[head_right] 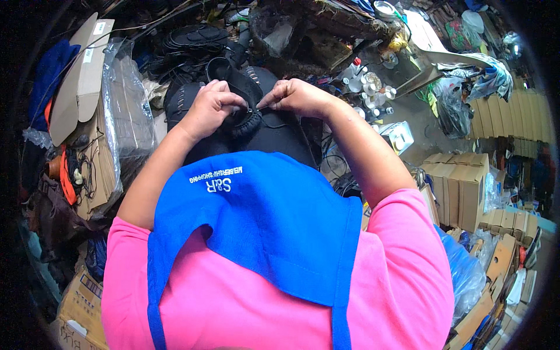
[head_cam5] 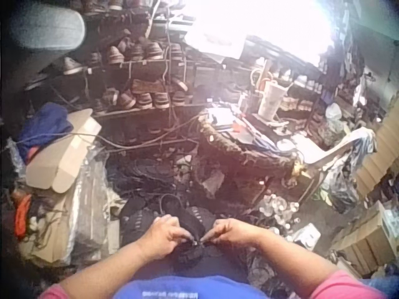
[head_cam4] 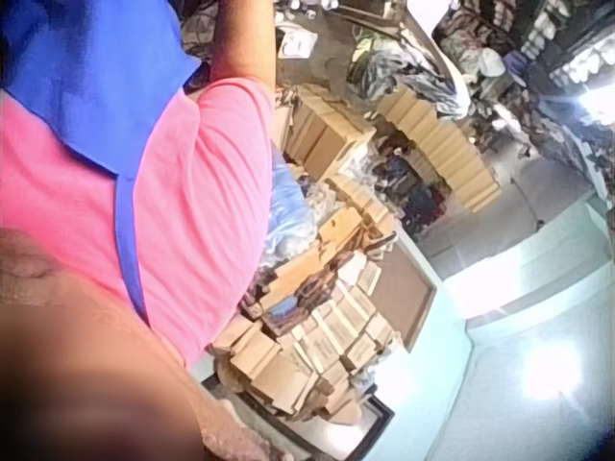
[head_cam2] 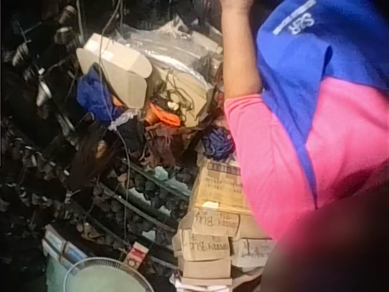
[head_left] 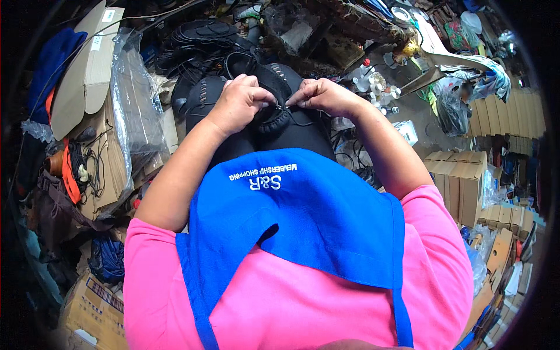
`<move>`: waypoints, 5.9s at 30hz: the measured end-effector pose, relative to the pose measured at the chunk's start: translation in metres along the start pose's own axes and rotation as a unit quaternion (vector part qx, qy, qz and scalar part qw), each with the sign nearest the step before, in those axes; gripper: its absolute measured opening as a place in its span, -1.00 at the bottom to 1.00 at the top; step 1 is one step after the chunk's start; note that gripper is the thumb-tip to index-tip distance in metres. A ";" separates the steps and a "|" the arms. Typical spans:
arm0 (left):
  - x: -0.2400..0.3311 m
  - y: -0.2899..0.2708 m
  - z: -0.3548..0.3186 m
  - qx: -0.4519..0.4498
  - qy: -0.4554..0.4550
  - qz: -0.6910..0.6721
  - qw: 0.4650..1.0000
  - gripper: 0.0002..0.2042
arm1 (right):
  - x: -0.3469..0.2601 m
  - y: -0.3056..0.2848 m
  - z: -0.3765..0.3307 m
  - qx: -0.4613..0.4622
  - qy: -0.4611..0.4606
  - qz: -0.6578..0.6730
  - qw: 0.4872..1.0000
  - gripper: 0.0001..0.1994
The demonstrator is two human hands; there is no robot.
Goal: Stitch the upper part of a black shoe by hand using a needle and thread.
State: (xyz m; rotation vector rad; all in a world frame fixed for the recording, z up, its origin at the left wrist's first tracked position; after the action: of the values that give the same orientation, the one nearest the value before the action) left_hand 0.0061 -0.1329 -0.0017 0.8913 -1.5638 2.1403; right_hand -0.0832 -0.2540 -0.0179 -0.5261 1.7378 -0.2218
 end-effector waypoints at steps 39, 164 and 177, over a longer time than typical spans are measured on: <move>-0.010 0.008 -0.014 0.073 -0.099 -0.252 0.960 -0.93 | -0.002 0.014 -0.008 0.037 0.070 0.147 0.986 -0.75; 0.019 -0.007 0.023 -0.090 -0.017 -0.059 0.994 -0.76 | -0.033 -0.026 -0.010 0.184 -0.074 -0.163 0.967 -0.86; -0.010 0.024 0.021 -0.227 -0.153 -0.337 0.901 -0.82 | -0.014 -0.001 -0.009 0.146 -0.078 -0.021 0.986 -0.88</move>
State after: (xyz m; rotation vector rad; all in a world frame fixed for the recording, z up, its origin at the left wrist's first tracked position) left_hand 0.0050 -0.1596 -0.0215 1.3811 -1.4899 1.1369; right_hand -0.0896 -0.2498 -0.0034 -0.3555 1.5096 -0.4457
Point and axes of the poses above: each hand's wrist, its own z-axis towards the middle knuckle, its own y-axis out of the palm, x = y × z, the point moved 8 cm from there along z, towards the middle knuckle
